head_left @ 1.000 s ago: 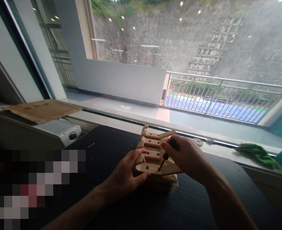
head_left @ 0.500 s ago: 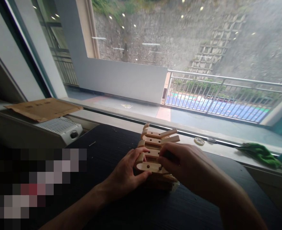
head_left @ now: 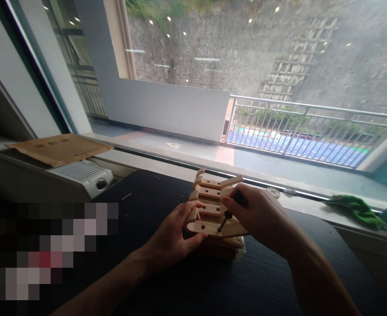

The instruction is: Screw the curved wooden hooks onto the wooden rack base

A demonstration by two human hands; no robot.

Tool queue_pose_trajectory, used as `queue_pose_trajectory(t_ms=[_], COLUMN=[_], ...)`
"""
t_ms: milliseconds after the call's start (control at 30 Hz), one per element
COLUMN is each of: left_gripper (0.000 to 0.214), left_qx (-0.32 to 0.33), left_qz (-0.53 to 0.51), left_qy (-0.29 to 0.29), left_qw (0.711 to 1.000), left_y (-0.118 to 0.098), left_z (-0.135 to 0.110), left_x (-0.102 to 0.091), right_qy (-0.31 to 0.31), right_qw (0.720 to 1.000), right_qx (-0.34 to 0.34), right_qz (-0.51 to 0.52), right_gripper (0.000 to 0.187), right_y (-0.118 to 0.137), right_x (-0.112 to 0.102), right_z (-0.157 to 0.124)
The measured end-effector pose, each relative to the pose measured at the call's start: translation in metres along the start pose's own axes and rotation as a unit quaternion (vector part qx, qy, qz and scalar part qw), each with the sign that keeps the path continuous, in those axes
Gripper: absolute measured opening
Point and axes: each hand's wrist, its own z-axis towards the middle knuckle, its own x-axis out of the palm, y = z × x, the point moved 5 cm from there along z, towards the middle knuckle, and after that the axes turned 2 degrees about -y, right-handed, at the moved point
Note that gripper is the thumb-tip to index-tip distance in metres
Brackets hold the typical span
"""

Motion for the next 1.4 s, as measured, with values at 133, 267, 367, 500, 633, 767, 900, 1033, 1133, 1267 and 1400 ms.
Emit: queue_pose_trajectory(t_ms=[133,267,367,500,633,767,900,1033,1133,1267,1400], left_gripper=[0.053,0.053,0.053,0.053,0.053,0.053,0.052,0.053,0.053,0.054,0.053], left_qx=[-0.005,-0.008,-0.009,-0.007,-0.006,-0.006,0.000,-0.013,-0.014,-0.013,-0.005], left_qz=[0.000,-0.001,-0.003,-0.003,-0.004,-0.003,-0.006,-0.013,-0.018,-0.017,-0.012], left_qy=[0.007,0.006,0.008,0.008,0.007,0.007,0.000,0.000,0.001,-0.003,-0.006], left_qw=[1.000,1.000,1.000,1.000,1.000,1.000,1.000,1.000,1.000,1.000,1.000], left_y=[0.001,0.001,0.001,0.001,0.001,0.001,0.001,0.002,0.002,0.002,0.001], left_z=[0.000,0.001,0.001,0.001,0.000,0.000,0.001,0.001,0.000,0.000,0.000], left_x=[0.000,0.000,0.000,0.001,0.001,0.001,0.000,0.000,0.001,0.001,0.000], right_qy=[-0.002,0.043,0.067,0.060,0.036,0.001,-0.007,0.037,0.067,0.074,0.042], right_qw=[1.000,0.999,0.997,0.997,0.999,0.999,0.999,0.999,0.997,0.995,0.998], right_qx=[0.009,-0.019,-0.037,-0.046,-0.010,0.035,0.042,-0.003,-0.041,-0.061,-0.035], right_qz=[0.014,0.018,0.021,0.010,0.001,-0.007,-0.021,-0.015,0.005,-0.009,-0.026], right_gripper=[0.030,0.018,0.013,0.017,0.022,0.027,0.028,0.018,0.013,0.015,0.024], right_y=[-0.001,0.004,0.010,0.011,0.000,-0.010,-0.011,-0.003,0.008,0.017,0.010], right_x=[-0.001,-0.005,-0.008,-0.007,-0.004,-0.002,-0.003,-0.007,-0.009,-0.007,-0.004], right_z=[0.001,-0.004,-0.009,-0.010,-0.004,0.003,0.003,-0.005,-0.011,-0.013,-0.006])
